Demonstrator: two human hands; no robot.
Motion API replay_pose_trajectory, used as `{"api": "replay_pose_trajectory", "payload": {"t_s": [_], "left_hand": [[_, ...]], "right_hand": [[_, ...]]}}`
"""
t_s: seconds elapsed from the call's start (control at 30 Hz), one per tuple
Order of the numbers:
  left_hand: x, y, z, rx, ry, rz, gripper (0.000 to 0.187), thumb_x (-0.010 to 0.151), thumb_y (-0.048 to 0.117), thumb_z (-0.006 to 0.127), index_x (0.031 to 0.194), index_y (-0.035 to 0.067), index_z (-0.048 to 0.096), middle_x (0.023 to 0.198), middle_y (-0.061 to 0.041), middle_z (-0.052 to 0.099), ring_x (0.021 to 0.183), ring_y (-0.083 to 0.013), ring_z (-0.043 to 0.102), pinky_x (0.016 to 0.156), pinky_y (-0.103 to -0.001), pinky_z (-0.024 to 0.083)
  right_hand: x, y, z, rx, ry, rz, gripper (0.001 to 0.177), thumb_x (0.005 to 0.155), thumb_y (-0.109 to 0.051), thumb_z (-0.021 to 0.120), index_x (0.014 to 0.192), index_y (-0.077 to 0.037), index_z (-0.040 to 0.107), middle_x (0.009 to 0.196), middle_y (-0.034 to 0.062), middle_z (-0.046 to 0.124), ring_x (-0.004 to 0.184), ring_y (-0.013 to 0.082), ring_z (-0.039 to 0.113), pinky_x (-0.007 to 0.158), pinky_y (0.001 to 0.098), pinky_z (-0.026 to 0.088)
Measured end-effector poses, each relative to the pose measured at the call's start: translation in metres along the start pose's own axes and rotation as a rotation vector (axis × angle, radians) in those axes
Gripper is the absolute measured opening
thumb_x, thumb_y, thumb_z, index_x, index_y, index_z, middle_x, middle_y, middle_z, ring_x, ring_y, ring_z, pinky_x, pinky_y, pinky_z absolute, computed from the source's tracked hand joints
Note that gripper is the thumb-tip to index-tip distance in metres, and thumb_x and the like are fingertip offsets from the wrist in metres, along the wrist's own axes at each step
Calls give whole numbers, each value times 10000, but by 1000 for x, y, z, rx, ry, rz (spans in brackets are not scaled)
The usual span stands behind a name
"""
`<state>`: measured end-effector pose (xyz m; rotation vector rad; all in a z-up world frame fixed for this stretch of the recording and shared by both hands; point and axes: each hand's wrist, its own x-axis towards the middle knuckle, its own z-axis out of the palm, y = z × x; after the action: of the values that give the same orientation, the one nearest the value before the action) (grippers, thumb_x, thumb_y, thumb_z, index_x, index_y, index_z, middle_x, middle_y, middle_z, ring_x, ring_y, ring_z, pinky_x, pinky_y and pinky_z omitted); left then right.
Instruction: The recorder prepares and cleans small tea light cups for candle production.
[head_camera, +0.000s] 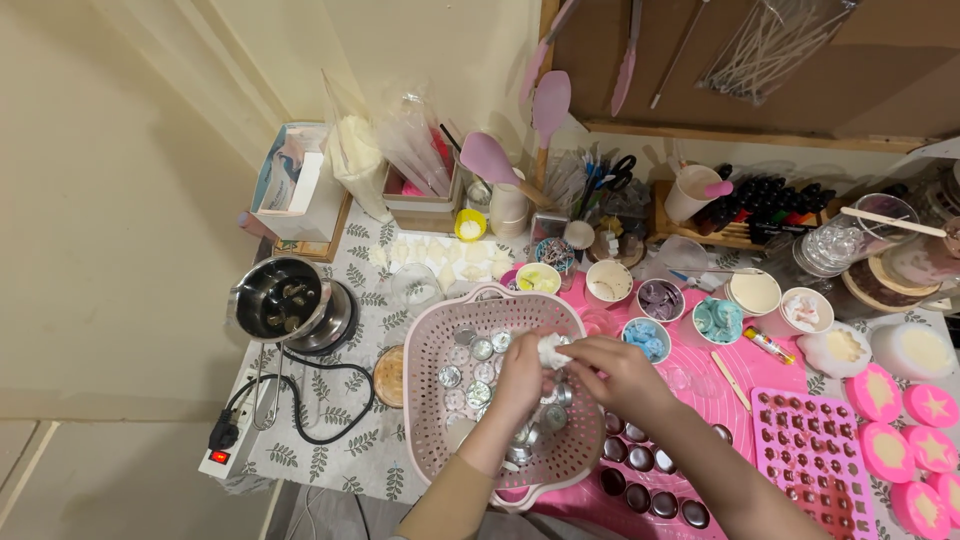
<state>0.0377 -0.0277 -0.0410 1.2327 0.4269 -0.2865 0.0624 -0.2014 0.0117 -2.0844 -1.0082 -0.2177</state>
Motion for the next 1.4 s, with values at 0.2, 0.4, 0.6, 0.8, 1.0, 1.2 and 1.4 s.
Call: {"api": "replay_pose_trajectory", "payload": {"t_s": [0.2, 0.4, 0.6, 0.8, 1.0, 1.2, 1.4], "left_hand": [[12, -27, 5, 341, 29, 489, 488, 1060, 232, 317, 1129, 0, 741, 1038, -182, 758, 886, -309, 730, 813, -401, 564], [-15, 38, 12, 607, 49, 680, 407, 1056, 204, 347, 1163, 11, 689, 938, -242, 739, 805, -409, 725, 766, -482, 547], [-18, 36, 15, 483, 12, 556, 428, 1073, 246, 317, 1175, 51, 684, 719, -176, 686, 643, -264, 691, 668, -396, 561], [27, -10, 5, -47, 81, 131, 428, 1034, 304, 358, 1126, 37, 680, 831, -30, 690, 620, -124, 604, 511, -301, 478], [56, -33, -9, -164, -51, -29, 432, 1066, 354, 350, 899, 47, 604, 693, -62, 583, 478, -145, 491, 389, -310, 371], [53, -33, -19, 252, -7, 238, 451, 1029, 296, 376, 858, -33, 634, 732, -145, 661, 642, -246, 634, 599, -405, 513], [15, -1, -28, 594, 155, 771, 447, 1091, 273, 354, 1068, 24, 725, 956, -205, 728, 875, -336, 684, 792, -444, 526]], "right_hand": [[-11, 7, 16, -128, -21, 45, 104, 804, -52, 737, 899, -20, 707, 796, 122, 697, 702, 295, 690, 645, 389, 563], [-30, 65, 60, 1221, 113, 1111, 137, 949, -70, 643, 872, 35, 685, 662, 79, 673, 523, 142, 612, 484, 258, 481], [-27, 48, 53, 939, 161, 964, 183, 964, -118, 651, 912, 47, 710, 745, 130, 746, 556, 170, 660, 508, 285, 543], [10, -13, 16, -32, 146, 79, 277, 856, -119, 768, 1103, -20, 695, 977, 152, 739, 813, 257, 728, 644, 343, 596], [9, -2, 29, -126, 110, 38, 168, 859, -125, 769, 979, -15, 731, 889, 146, 721, 787, 316, 700, 691, 405, 565], [9, 7, 41, 6, 21, 241, 139, 891, -131, 715, 927, -9, 769, 769, 123, 713, 605, 229, 692, 556, 344, 538], [1, 70, 77, 1251, 79, 1170, 222, 1012, -175, 650, 913, -6, 754, 708, 40, 711, 593, 111, 646, 512, 226, 485]]}}
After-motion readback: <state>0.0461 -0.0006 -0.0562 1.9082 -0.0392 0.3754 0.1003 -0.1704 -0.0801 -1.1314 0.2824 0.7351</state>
